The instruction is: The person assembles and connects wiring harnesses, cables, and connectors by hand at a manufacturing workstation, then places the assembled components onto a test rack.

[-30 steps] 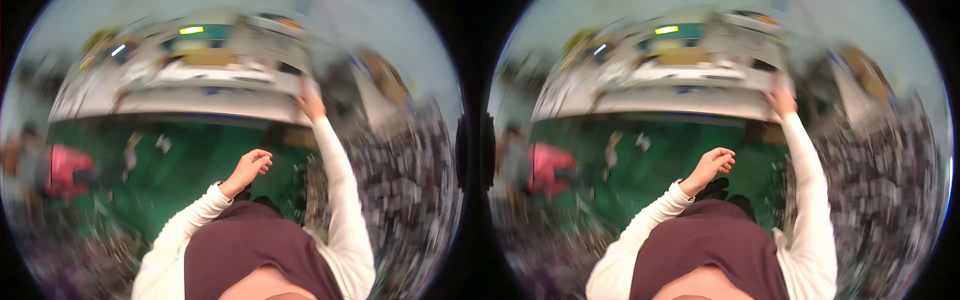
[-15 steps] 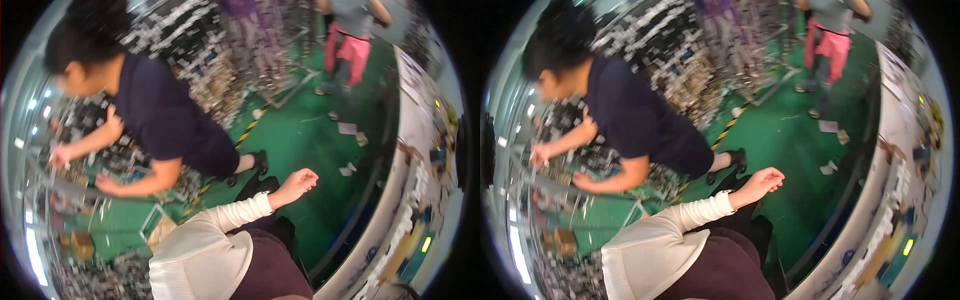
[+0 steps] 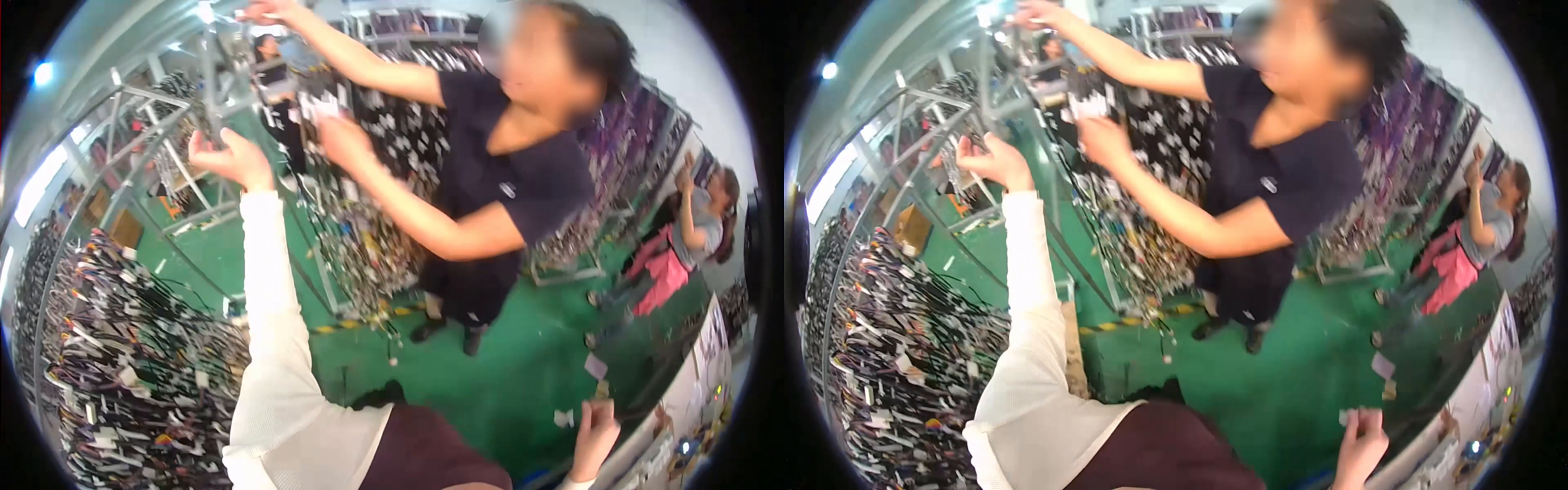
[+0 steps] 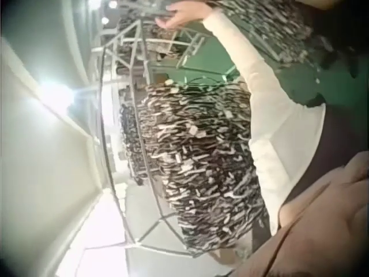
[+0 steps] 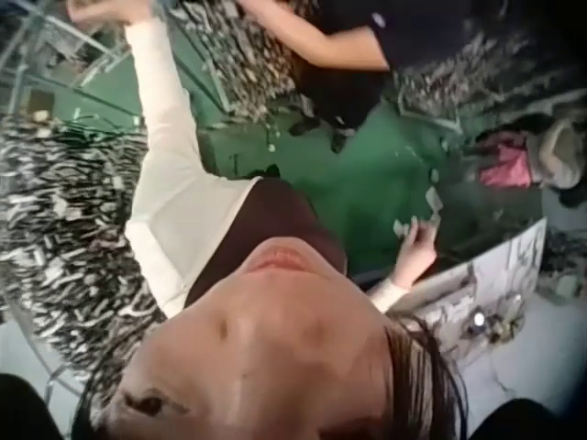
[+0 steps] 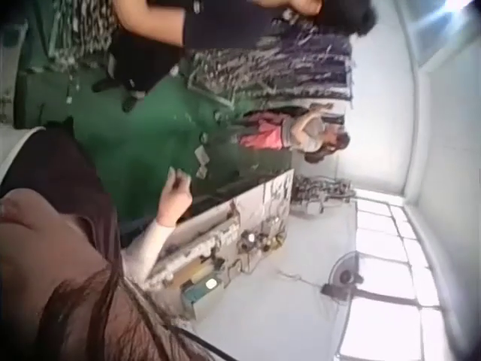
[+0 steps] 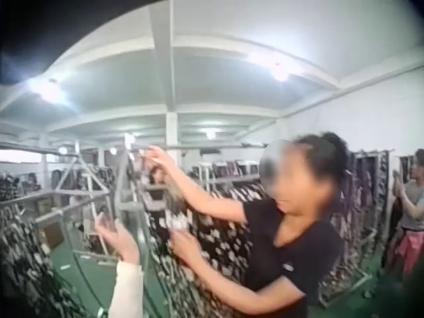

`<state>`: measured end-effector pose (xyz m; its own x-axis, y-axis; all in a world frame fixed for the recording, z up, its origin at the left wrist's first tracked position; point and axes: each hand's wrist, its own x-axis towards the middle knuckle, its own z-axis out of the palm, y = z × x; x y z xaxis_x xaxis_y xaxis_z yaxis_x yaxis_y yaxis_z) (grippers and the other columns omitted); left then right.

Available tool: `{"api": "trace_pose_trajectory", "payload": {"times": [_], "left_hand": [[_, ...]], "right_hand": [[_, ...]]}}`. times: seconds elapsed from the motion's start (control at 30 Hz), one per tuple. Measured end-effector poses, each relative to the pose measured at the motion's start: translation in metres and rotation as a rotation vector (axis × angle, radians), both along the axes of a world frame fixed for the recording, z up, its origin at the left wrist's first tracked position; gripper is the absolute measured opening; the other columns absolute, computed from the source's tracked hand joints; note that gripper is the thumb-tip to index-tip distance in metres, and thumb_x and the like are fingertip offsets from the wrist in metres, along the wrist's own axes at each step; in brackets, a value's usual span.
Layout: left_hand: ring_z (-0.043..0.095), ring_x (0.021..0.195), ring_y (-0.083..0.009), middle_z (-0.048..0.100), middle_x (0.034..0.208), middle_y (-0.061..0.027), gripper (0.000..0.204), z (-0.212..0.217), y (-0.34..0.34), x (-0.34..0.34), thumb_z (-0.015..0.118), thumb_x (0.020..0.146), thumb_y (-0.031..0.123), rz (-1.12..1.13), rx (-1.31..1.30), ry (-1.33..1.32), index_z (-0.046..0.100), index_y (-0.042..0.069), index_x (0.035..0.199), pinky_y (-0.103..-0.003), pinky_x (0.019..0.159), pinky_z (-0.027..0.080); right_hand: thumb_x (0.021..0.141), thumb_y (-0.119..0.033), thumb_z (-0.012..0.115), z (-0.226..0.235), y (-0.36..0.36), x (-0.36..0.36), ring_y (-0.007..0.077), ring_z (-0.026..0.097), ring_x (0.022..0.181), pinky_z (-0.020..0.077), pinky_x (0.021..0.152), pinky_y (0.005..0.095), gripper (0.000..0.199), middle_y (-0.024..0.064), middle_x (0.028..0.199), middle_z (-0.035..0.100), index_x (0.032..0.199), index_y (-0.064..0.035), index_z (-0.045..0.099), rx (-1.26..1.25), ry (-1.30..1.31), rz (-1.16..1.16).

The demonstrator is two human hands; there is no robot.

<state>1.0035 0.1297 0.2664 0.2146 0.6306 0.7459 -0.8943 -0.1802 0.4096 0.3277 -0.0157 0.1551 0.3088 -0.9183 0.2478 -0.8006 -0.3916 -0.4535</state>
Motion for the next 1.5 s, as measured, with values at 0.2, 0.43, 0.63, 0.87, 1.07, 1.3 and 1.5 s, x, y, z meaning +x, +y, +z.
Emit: {"api": "trace_pose_trajectory", "payload": {"times": [0.2, 0.43, 0.63, 0.87, 1.07, 1.3, 1.5], "left_hand": [[0.023, 0.144, -0.0503, 0.029, 0.151, -0.0381, 0.129, 0.074, 0.031, 0.187, 0.073, 0.069, 0.075, 0.362, 0.674, 0.266, 0.022, -0.012, 0.149, -0.056, 0.118, 0.019], [0.049, 0.129, -0.0457, 0.050, 0.140, -0.0305, 0.112, 0.193, -0.076, 0.214, 0.078, 0.066, 0.070, -0.434, 0.708, 0.172, 0.041, -0.004, 0.142, -0.046, 0.106, 0.041], [0.066, 0.075, -0.0192, 0.070, 0.083, -0.0118, 0.052, 0.175, -0.090, 0.287, 0.069, 0.090, 0.049, -0.981, 1.017, 0.303, 0.069, -0.001, 0.104, -0.032, 0.072, 0.052], [0.056, 0.071, -0.0133, 0.063, 0.072, -0.0040, 0.048, 0.241, -0.133, 0.104, 0.065, 0.093, 0.050, -1.101, 1.354, 0.157, 0.069, 0.002, 0.090, -0.029, 0.064, 0.044], [0.057, 0.072, -0.0140, 0.065, 0.079, -0.0014, 0.034, 0.368, -0.187, 0.034, 0.070, 0.090, 0.041, -0.886, 0.865, -0.139, 0.069, 0.008, 0.084, -0.032, 0.066, 0.045], [0.054, 0.064, -0.0144, 0.057, 0.075, -0.0024, 0.046, 0.384, -0.242, -0.280, 0.075, 0.082, 0.049, -1.001, 1.392, -0.089, 0.065, 0.007, 0.098, -0.031, 0.060, 0.047], [0.070, 0.087, -0.0318, 0.072, 0.099, -0.0192, 0.053, 0.261, -0.289, -0.258, 0.070, 0.087, 0.048, -0.358, 1.576, -0.162, 0.071, -0.001, 0.104, -0.040, 0.079, 0.053]], "right_hand": [[0.076, -0.001, 0.079, 0.121, 0.034, 0.272, 0.0255, 0.070, 0.069, 0.0543, 0.062, 0.0312, 0.021, 0.0118, 0.082, 0.072, 0.084, -0.0024, 0.060, -0.547, -0.422, 0.961], [0.081, -0.005, 0.078, 0.169, 0.052, 0.412, 0.0209, 0.072, 0.086, 0.0555, 0.071, 0.0302, 0.018, 0.0139, 0.096, 0.073, 0.084, -0.0019, 0.061, -0.579, -0.762, 1.062], [0.093, -0.007, 0.068, 0.214, 0.036, 0.374, 0.0067, 0.064, 0.086, 0.0515, 0.075, 0.0240, 0.012, 0.0044, 0.102, 0.070, 0.100, 0.0007, 0.061, -0.177, -0.870, 0.949], [0.089, -0.004, 0.069, 0.152, 0.035, 0.239, 0.0068, 0.067, 0.073, 0.0522, 0.071, 0.0218, 0.010, 0.0042, 0.082, 0.070, 0.092, 0.0023, 0.062, -0.245, -0.858, 0.669], [0.086, -0.001, 0.072, 0.117, 0.046, 0.129, 0.0091, 0.067, 0.078, 0.0542, 0.073, 0.0243, 0.009, 0.0078, 0.088, 0.072, 0.088, 0.0022, 0.064, -0.306, -0.756, 0.676], [0.086, -0.002, 0.071, 0.089, 0.035, -0.030, 0.0090, 0.067, 0.075, 0.0515, 0.068, 0.0229, 0.009, 0.0069, 0.087, 0.072, 0.085, 0.0011, 0.063, -0.117, -0.822, 0.415], [0.092, -0.001, 0.065, 0.054, 0.031, -0.113, 0.0104, 0.065, 0.074, 0.0501, 0.069, 0.0220, 0.005, 0.0064, 0.086, 0.069, 0.090, 0.0008, 0.061, -0.025, -1.024, 0.321]]}}
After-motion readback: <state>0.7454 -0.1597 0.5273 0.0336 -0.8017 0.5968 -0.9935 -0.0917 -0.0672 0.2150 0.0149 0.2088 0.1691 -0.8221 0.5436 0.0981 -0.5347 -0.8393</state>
